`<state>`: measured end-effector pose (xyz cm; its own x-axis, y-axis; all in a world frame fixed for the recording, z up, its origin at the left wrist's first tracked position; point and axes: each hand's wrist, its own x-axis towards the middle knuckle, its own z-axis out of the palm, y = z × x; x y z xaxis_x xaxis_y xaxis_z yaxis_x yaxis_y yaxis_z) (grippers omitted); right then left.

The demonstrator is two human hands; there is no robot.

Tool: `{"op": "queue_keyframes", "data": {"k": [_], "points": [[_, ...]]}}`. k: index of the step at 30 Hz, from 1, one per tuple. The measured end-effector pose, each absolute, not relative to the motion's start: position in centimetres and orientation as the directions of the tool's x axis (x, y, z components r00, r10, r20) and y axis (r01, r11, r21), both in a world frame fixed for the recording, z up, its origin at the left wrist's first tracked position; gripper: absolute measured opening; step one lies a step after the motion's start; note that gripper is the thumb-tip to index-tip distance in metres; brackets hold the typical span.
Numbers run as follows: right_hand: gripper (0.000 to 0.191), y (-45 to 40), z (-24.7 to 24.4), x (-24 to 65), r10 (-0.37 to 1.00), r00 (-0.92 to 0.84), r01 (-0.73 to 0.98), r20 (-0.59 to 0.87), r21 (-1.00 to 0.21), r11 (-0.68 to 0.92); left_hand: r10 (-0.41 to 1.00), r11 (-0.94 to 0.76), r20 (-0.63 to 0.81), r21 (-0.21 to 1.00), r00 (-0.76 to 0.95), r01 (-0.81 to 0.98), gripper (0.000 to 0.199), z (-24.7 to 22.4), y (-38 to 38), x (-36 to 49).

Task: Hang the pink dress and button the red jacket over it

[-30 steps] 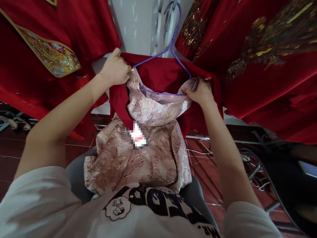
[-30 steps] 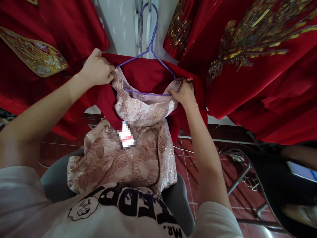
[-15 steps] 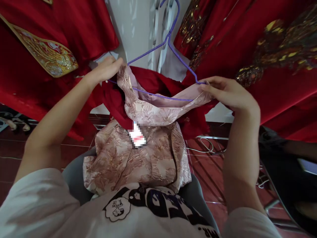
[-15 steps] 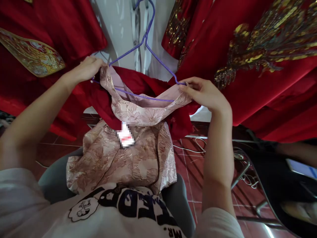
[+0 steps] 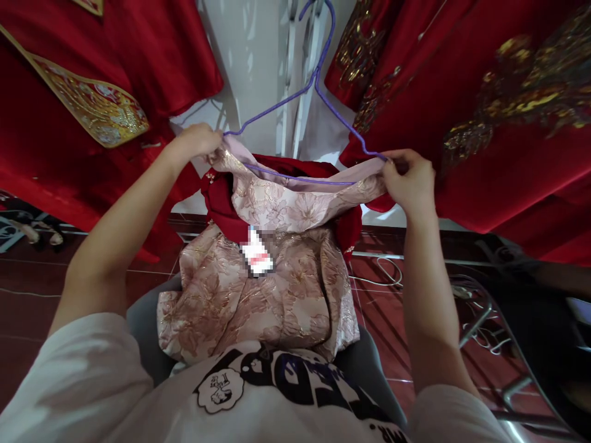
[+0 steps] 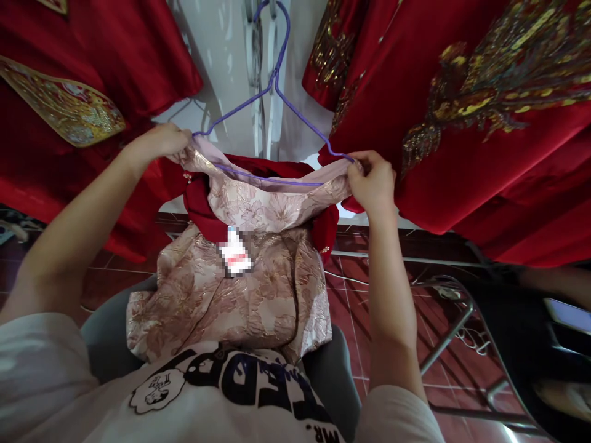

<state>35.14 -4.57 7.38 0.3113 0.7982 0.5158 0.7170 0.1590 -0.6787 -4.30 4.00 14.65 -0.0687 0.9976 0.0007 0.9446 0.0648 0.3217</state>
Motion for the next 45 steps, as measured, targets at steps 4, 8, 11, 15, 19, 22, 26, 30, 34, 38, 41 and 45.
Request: {"op": "queue_keyframes", "data": {"k": [4,8,11,15,19,22,26,30,34,38,41,45], "points": [[0.027,-3.0,5.8,36.1,0.777,0.457,0.671,0.433,-0.741,0.018,0.956,0.198,-0.285,0.475,-0.063,0.857,0.046,13.8,3.7,-6.1],[0.011,-1.6,4.4,36.3,0.802,0.509,0.537,0.311,-0.844,-0.014,0.918,0.194,-0.397,0.440,-0.005,0.877,0.043,12.4,3.3,-7.5],[0.010,-2.0,2.8,36.2,0.847,0.513,0.379,0.137,-0.922,-0.080,0.881,0.174,-0.473,0.363,0.020,0.916,0.044,10.8,3.2,-7.7],[0.008,-4.5,0.2,36.5,0.922,0.386,0.250,0.018,-0.964,-0.086,0.947,-0.064,-0.303,0.139,0.104,0.988,0.044,8.7,1.7,-5.6],[0.027,-7.2,-0.8,36.8,0.978,0.207,0.184,0.010,-0.982,-0.029,0.899,-0.412,0.105,-0.125,0.425,0.903,0.036,7.4,-0.9,-1.6],[0.036,-8.4,0.3,36.7,0.989,0.109,0.159,0.100,-0.984,0.082,0.730,-0.610,0.290,-0.134,0.619,0.781,0.035,6.8,-1.9,1.4],[0.040,-9.4,2.2,36.1,0.972,0.036,0.119,0.233,-0.966,0.228,0.516,-0.768,0.459,-0.128,0.723,0.628,0.028,6.0,-1.0,4.7],[0.034,-10.0,3.1,35.4,0.934,0.019,0.041,0.356,-0.934,0.355,0.451,-0.839,0.456,-0.078,0.768,0.539,0.023,4.7,0.9,7.4],[0.028,-10.5,3.6,35.2,0.897,0.092,-0.069,0.432,-0.896,0.439,0.470,-0.854,0.439,0.010,0.765,0.520,0.024,3.1,1.8,8.7],[0.037,-10.4,4.0,36.0,0.874,0.242,-0.125,0.422,-0.880,0.459,0.517,-0.838,0.431,0.080,0.740,0.539,0.026,2.5,0.9,8.4],[0.047,-9.6,3.5,36.8,0.821,0.382,-0.096,0.425,-0.865,0.492,0.514,-0.844,0.428,0.096,0.744,0.528,0.023,2.5,-0.6,7.5],[0.044,-8.6,2.8,37.2,0.724,0.581,-0.119,0.371,-0.841,0.527,0.476,-0.861,0.456,0.069,0.752,0.504,0.018,2.5,-2.4,6.3]]}}
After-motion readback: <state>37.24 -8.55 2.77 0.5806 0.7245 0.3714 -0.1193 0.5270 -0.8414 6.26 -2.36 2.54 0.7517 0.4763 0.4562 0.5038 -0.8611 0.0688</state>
